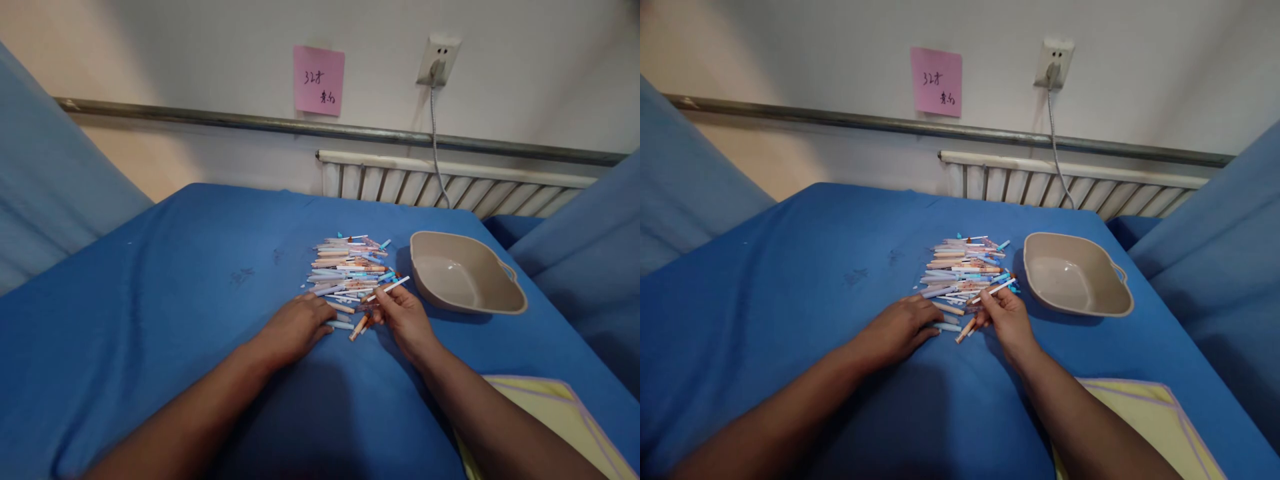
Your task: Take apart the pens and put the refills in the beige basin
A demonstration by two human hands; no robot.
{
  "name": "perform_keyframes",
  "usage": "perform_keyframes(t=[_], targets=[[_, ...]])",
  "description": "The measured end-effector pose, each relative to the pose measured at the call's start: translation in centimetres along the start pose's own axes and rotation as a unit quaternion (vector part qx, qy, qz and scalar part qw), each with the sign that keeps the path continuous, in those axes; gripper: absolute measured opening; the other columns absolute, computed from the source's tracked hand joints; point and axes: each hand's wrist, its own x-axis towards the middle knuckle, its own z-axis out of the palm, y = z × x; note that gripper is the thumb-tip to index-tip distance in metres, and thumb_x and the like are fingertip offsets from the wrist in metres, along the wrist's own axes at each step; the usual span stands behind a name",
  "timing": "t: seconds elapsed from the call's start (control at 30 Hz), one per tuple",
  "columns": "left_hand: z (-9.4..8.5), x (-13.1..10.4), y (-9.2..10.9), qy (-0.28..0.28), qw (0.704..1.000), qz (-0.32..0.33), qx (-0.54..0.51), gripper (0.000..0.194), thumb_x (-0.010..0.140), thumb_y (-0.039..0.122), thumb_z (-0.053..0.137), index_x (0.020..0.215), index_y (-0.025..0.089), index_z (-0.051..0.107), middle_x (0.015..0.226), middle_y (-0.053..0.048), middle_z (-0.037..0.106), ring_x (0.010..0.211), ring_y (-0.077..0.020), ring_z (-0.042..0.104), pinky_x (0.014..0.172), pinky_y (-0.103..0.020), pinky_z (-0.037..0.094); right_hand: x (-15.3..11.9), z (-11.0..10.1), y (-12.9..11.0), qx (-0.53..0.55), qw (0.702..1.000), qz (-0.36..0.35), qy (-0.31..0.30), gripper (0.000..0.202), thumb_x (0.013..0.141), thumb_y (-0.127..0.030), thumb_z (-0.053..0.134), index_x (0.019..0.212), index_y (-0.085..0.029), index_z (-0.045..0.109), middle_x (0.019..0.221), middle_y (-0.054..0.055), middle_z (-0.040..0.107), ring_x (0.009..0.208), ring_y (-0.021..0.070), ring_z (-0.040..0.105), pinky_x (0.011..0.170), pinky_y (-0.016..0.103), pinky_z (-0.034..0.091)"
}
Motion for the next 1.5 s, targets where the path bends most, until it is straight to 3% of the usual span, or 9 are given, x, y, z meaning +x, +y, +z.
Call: perform_keyframes(t=[0.3,0.53,0.73,0.9,1.23,1.33,1.5], targets=[[0.1,0.0,0.0,-0.004,1.000,-0.010,-0.021,0.011,0.085,0.028,0.054,0.090,0.020,0.061,0.092,-0.005,0.059,0.091,-0.0203,0.052,0.079,-0.030,0.040,0.1,0.0,0.0,-0.011,1.000,-0.008,0.002,0.029,0.075,-0.045,0.065,0.076,-0.016,0.063,0.060,0.000,0.064,0.043,0.0081,0.049,0.045,0.021,0.036],[0.2,0.1,-0.4,0.035,0.998,-0.031,-0.039,0.011,0.085,0.025,0.053,0.091,0.019,0.059,0.092,-0.005,0.060,0.091,-0.0200,0.052,0.081,-0.031,0.040,0.1,0.0,0.0,-0.013,1.000,-0.018,0.002,0.029,0.076,-0.045,0.065,0.077,-0.016,0.063,0.061,0.001,0.064,0.044,0.0083,0.049,0.045,0.021,0.035],[0.3,0.2,-0.3,0.072,0.980,-0.094,-0.162,0.016,0.088,0.031,0.048,0.092,0.019,0.058,0.089,-0.002,0.061,0.084,-0.0174,0.054,0.074,-0.026,0.041,-0.2,0.1,0.0,-0.008,0.999,-0.036,0.006,0.027,0.077,-0.044,0.063,0.079,-0.017,0.063,0.053,-0.002,0.060,0.044,0.0094,0.050,0.048,0.023,0.038],[0.6,0.5,0.1,0.072,0.949,-0.118,-0.283,0.019,0.085,0.034,0.050,0.086,0.017,0.057,0.078,0.000,0.058,0.072,-0.0139,0.051,0.064,-0.022,0.039,-0.6,0.4,-0.3,-0.013,0.998,-0.061,0.008,0.025,0.079,-0.042,0.063,0.081,-0.018,0.061,0.060,-0.001,0.064,0.046,0.0094,0.052,0.049,0.023,0.039],[0.4,0.7,0.4,0.052,0.928,-0.133,-0.343,0.018,0.081,0.033,0.055,0.084,0.016,0.060,0.074,0.001,0.057,0.070,-0.0138,0.050,0.062,-0.022,0.037,-0.8,0.7,-0.7,-0.038,0.996,-0.082,0.007,0.022,0.080,-0.040,0.062,0.081,-0.018,0.058,0.053,-0.004,0.059,0.045,0.0095,0.052,0.048,0.023,0.043],[0.4,0.8,0.6,0.051,0.908,-0.134,-0.394,0.018,0.080,0.033,0.058,0.081,0.015,0.060,0.071,0.002,0.055,0.068,-0.0127,0.048,0.062,-0.022,0.036,-1.0,1.1,-0.9,-0.055,0.995,-0.081,-0.005,0.022,0.079,-0.040,0.062,0.079,-0.018,0.060,0.060,-0.002,0.061,0.046,0.0092,0.052,0.049,0.023,0.044],[0.5,0.9,1.3,0.028,0.824,-0.120,-0.553,0.021,0.076,0.034,0.065,0.078,0.014,0.059,0.071,0.001,0.057,0.066,-0.0107,0.049,0.062,-0.021,0.036,-1.3,1.3,-1.2,-0.084,0.993,-0.075,-0.023,0.023,0.076,-0.039,0.065,0.079,-0.017,0.061,0.057,-0.002,0.058,0.048,0.0096,0.052,0.048,0.022,0.044]])
